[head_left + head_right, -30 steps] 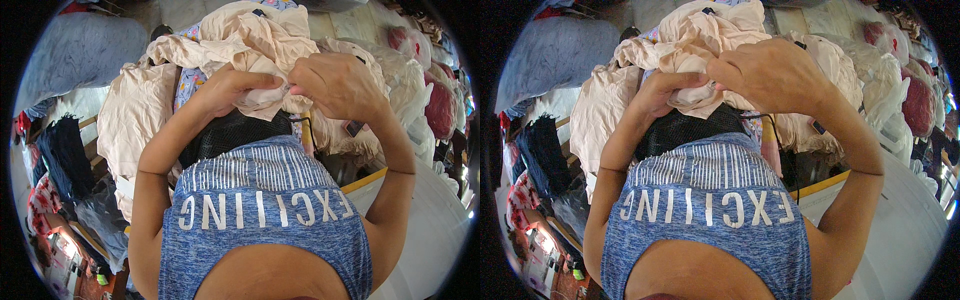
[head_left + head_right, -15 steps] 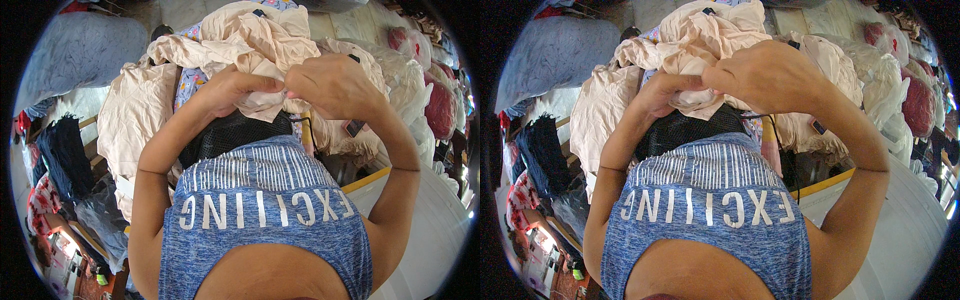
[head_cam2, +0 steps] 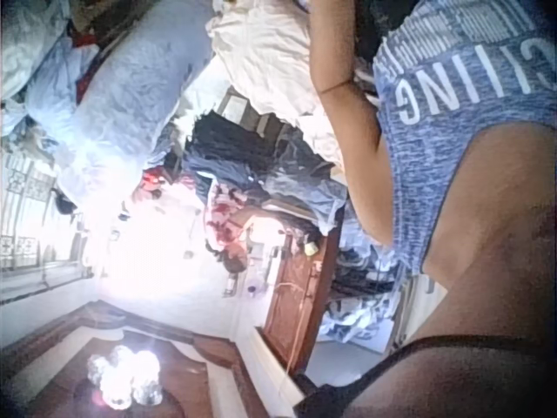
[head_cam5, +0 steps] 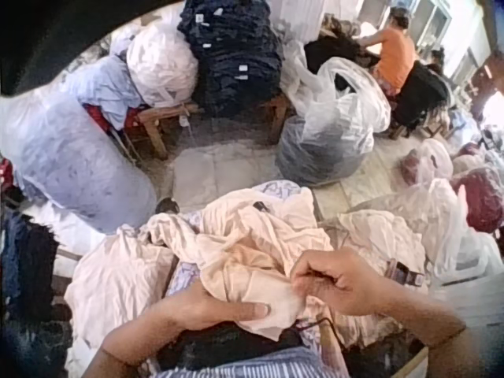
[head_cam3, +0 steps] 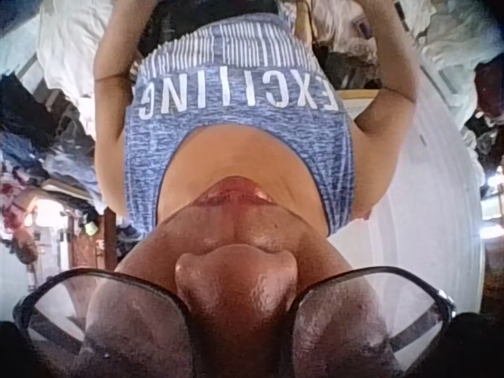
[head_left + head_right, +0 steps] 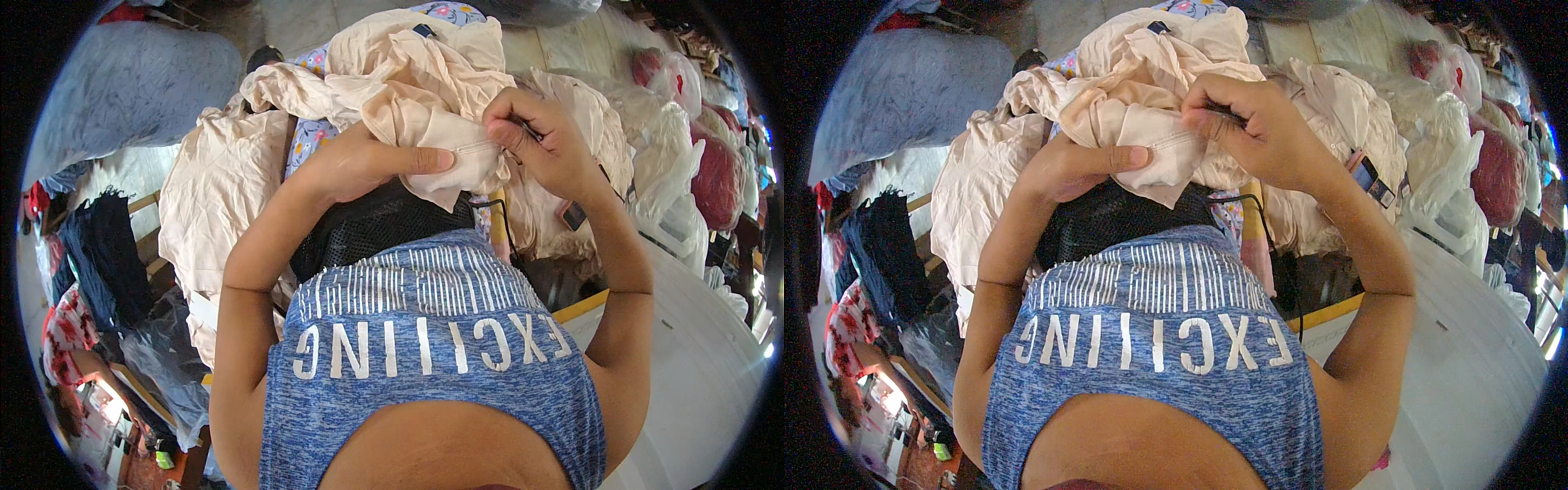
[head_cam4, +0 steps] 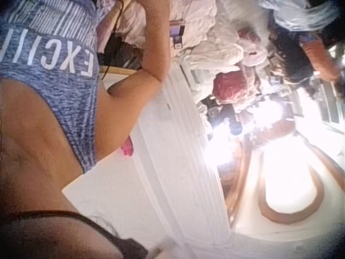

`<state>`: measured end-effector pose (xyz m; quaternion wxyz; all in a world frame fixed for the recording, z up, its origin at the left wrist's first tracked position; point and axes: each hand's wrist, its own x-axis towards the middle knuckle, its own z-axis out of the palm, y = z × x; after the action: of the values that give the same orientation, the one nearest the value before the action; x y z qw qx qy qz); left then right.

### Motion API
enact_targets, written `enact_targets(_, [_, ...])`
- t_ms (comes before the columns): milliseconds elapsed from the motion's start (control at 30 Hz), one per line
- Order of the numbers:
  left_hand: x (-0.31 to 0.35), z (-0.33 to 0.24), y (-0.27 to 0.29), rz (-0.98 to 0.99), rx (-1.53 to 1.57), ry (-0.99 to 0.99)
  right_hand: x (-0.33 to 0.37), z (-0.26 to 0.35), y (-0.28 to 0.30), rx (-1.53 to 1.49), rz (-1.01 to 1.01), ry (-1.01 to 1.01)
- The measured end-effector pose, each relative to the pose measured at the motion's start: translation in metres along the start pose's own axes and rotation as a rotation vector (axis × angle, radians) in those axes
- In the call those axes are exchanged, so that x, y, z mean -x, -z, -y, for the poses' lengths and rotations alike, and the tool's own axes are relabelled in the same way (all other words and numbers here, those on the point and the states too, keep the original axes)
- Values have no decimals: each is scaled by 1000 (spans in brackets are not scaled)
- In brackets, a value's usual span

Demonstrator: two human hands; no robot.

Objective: The person trims loose threads and inspects fabric pieces from a large pile of light-colored garments by hand using a small trimming tool.

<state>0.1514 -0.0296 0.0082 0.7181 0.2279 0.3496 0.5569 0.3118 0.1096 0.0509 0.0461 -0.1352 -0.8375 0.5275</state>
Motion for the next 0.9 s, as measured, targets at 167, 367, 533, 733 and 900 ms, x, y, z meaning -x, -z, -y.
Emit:
enact_targets(167, [1,1,1,-78,-118,-95,4,0,4,1,-29,-12])
enact_targets(367, [1,-2,0,-34,-172,-73,1,6,-6,-161,164,-83])
enact_targets(533, [2,0,2,-36,-172,-125,-1,1,-8,-124,113,-66])
enact_targets(733, [1,5,-1,-58,-40,-288,6,0,-24,-125,-95,-118])
enact_targets(900, [2,7,0,-3,114,-218,4,5,9,-177,-47,140])
